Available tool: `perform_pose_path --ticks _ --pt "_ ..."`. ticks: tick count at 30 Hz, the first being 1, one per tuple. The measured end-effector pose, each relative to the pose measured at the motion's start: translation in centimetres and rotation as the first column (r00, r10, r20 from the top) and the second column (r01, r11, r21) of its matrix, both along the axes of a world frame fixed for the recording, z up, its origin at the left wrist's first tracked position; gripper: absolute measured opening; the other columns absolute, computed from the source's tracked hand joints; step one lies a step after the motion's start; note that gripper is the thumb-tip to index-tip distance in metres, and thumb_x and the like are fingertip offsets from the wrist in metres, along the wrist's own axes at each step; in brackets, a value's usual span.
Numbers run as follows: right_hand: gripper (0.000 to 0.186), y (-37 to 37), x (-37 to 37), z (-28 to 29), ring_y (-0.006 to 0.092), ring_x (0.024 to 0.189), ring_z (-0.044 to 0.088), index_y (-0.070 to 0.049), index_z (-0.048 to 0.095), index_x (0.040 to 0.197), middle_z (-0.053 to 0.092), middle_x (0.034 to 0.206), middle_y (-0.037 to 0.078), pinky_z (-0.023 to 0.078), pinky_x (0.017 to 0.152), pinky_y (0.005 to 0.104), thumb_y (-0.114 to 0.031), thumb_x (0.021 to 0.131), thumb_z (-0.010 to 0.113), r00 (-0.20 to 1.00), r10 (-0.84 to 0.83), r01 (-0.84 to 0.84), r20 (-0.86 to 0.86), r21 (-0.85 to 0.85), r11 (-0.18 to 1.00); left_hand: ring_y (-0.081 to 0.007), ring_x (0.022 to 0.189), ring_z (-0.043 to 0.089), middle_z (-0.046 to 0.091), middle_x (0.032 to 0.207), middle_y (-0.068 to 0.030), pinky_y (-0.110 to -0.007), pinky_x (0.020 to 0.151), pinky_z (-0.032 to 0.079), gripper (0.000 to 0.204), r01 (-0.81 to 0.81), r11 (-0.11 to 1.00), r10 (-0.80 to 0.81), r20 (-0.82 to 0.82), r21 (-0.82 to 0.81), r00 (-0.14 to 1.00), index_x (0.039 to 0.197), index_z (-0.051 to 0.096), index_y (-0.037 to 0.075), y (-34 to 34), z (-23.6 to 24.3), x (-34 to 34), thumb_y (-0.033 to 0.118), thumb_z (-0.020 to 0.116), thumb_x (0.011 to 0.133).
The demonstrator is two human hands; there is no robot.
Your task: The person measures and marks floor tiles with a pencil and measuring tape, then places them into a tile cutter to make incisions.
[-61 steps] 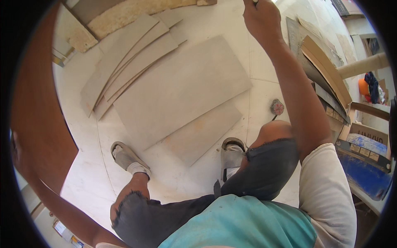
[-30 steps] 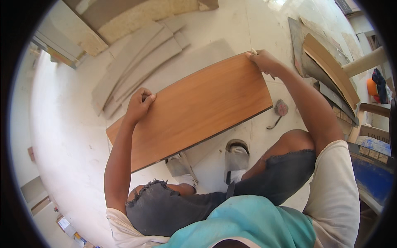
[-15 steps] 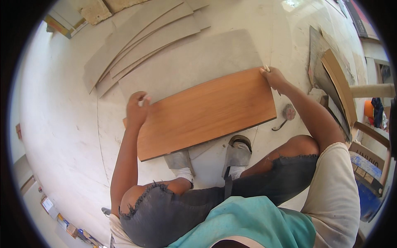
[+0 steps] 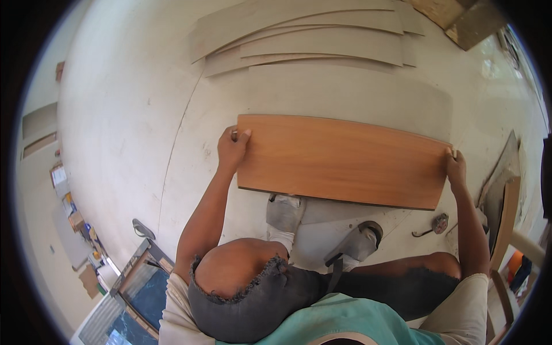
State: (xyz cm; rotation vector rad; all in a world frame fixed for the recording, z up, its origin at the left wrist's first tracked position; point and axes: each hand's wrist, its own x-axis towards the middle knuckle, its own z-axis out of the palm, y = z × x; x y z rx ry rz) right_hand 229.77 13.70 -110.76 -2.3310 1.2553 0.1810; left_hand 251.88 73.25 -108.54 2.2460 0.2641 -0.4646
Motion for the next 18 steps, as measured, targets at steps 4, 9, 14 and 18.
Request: perform_pose_path --ticks 4,9,14,18 --pt "0.039 0.9 1.8 2.7 0.0229 0.078 0.055 0.005 0.058 0.099 0.061 0.084 0.016 0.044 0.075 0.0372 -0.033 0.094 0.053 1.0 0.003 -0.002 -0.005 0.081 0.997 -0.0154 0.076 0.064 0.068 0.085 -0.0109 -0.029 0.066 0.05 0.05 0.046 0.989 -0.034 -0.083 0.14 0.996 0.118 0.058 -0.001 -3.0 2.6 0.9 0.034 0.07 0.084" --pt "0.038 -0.8 0.6 0.7 0.0242 0.079 0.056 0.004 0.058 0.1 0.062 0.086 0.018 0.044 0.075 0.0382 -0.033 0.095 0.052 0.998 0.056 -0.056 0.012 0.022 0.998 -0.019 0.077 0.064 0.068 0.087 -0.0123 -0.031 0.07 0.051 0.049 0.074 0.967 -0.066 -0.042 0.243 0.997 0.117 0.059 -0.001 -4.1 2.9 1.1 0.033 0.07 0.083" --pt "0.039 0.7 1.6 0.8 0.0262 0.08 0.058 0.005 0.06 0.1 0.063 0.085 0.02 0.045 0.077 0.0392 -0.033 0.095 0.052 0.996 0.064 -0.063 0.054 -0.02 0.998 -0.0224 0.08 0.066 0.069 0.09 -0.0146 -0.034 0.072 0.051 0.047 0.08 0.967 -0.079 -0.012 0.241 0.997 0.114 0.061 0.0 -3.0 1.8 1.1 0.033 0.07 0.082" --pt "0.042 0.1 1.6 2.1 0.0238 0.078 0.059 0.004 0.061 0.101 0.063 0.081 0.019 0.046 0.074 0.0389 -0.036 0.093 0.055 0.997 0.08 -0.08 0.017 -0.04 0.996 -0.0237 0.084 0.067 0.069 0.093 -0.0154 -0.034 0.074 0.052 0.046 0.146 0.936 -0.165 0.032 0.321 0.986 0.114 0.062 0.002 -2.9 0.4 1.8 0.033 0.071 0.081"
